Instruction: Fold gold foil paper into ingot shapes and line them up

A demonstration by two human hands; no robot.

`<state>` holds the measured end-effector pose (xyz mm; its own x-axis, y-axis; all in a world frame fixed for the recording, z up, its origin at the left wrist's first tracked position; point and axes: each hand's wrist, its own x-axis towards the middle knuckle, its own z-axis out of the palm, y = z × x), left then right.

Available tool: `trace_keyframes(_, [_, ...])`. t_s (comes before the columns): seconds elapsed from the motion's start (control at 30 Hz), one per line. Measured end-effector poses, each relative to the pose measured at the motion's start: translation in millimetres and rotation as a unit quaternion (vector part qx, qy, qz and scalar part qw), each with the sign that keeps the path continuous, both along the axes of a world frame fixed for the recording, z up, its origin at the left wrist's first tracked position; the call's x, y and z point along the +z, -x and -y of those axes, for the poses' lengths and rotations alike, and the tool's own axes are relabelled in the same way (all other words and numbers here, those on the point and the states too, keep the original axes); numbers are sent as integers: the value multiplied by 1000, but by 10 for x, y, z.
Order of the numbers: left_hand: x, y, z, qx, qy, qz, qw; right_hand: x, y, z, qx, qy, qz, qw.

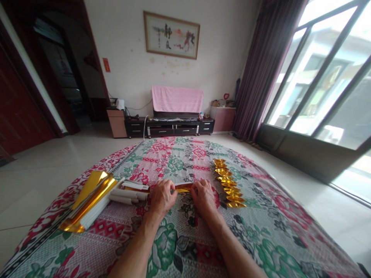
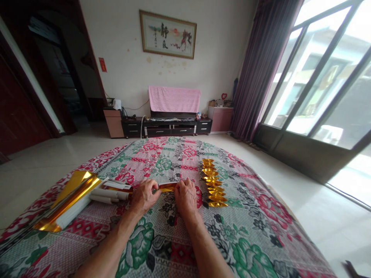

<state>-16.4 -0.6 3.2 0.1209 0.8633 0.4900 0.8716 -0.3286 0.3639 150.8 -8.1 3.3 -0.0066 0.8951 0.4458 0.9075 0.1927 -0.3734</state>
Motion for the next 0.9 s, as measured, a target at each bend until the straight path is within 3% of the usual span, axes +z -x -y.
trace_keyframes(0.37, [8, -49, 55, -67, 18, -35, 997, 12, 13, 19, -9, 0, -5, 1000])
trace_keyframes(0.9, [-5, -30, 38, -77, 32, -42, 996, -2, -55, -18, -11, -12, -60, 998])
